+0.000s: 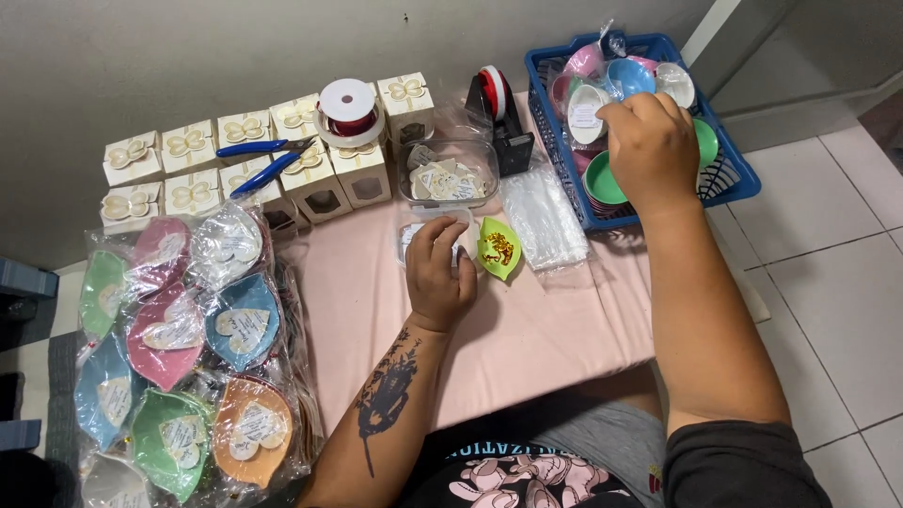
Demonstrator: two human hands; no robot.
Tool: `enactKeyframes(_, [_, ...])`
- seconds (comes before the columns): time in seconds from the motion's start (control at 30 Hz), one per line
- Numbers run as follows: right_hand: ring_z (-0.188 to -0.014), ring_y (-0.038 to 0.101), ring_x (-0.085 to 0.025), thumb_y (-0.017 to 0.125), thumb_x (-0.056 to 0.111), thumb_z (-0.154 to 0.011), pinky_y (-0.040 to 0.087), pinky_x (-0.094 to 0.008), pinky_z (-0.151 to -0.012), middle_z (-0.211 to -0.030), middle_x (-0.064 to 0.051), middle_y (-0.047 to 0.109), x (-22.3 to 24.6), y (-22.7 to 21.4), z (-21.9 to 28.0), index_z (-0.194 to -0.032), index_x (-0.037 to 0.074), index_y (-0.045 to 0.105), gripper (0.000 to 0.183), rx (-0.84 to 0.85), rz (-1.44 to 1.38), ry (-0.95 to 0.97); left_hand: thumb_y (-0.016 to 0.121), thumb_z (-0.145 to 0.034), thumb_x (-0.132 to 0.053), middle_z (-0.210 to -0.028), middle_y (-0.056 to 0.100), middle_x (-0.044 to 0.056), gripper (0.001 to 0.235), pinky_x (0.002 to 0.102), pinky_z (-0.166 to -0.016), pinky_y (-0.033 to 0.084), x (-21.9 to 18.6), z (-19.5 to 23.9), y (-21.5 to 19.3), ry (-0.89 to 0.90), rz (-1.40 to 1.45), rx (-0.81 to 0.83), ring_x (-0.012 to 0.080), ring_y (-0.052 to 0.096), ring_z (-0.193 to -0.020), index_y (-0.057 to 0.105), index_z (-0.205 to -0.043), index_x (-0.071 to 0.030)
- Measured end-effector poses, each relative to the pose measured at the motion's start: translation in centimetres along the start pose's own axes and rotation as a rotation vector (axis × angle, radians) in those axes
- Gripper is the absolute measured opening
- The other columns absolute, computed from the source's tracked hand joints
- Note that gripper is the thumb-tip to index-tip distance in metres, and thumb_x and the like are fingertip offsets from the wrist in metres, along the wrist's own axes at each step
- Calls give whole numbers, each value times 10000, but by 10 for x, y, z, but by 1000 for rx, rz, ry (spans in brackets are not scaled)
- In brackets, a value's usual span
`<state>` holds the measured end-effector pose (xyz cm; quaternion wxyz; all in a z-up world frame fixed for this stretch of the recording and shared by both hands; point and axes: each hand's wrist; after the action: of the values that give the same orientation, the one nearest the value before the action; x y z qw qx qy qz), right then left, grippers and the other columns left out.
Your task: The person sits on the floor and packs small ceramic bowls into clear plastic bags. They place a white paper insert into a green bowl, then slide the bowl into a plastic bag. The workspace includes stacks of gift boxes, ribbons, and a basket of colorful bowls.
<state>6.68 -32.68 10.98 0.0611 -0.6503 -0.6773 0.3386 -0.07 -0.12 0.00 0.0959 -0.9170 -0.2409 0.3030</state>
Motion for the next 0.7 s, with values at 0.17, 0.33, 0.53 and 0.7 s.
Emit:
enactKeyframes(0.17, [-880, 674, -184, 777, 97, -967, 554, -317, -760, -853, 43, 592, 10, 2, 1, -1004, 239, 796, 148, 65, 31, 9, 572, -886, -83, -1249, 598, 99, 400, 464, -973, 525, -1, 0, 0, -13, 7, 6, 326, 646, -1161, 668, -1269, -146])
enactKeyframes(0.33, [-1060, 674, -263, 777, 255, -993, 531, -502, -991, -976, 16, 683, 12, 13, 10, -1096, 289, 807, 113, 278, -159, 197, 574, -887, -73, -1243, 602, 101, 374, 457, -951, 528, -3, -1, 0, -21, 11, 12, 324, 655, -1134, 675, -1238, -151])
enactKeyframes(0.53, [-1208, 619, -268, 810, 252, -950, 457, -536, -1030, -1121, 47, 692, 26, -12, 2, -1061, 255, 821, 112, 364, -247, 229, 576, -888, -82, -1240, 600, 80, 369, 451, -940, 522, -3, 0, 0, -27, -10, 36, 313, 654, -1131, 675, -1233, -165])
enactKeyframes(0.7, [-1243, 652, -230, 635, 342, -1110, 355, -553, -1052, -1220, 26, 765, 26, -20, 8, -1329, 256, 740, 257, 438, -312, 223, 585, -885, -67, -1246, 604, 97, 355, 453, -940, 520, -2, 1, 1, -25, -4, 45, 326, 654, -1143, 686, -1215, -150])
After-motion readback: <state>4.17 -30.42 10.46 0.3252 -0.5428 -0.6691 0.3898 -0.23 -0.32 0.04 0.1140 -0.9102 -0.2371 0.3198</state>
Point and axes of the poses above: each hand's wrist, its own z-axis away from the middle knuckle, its own y-axis out of the palm, x = y × z
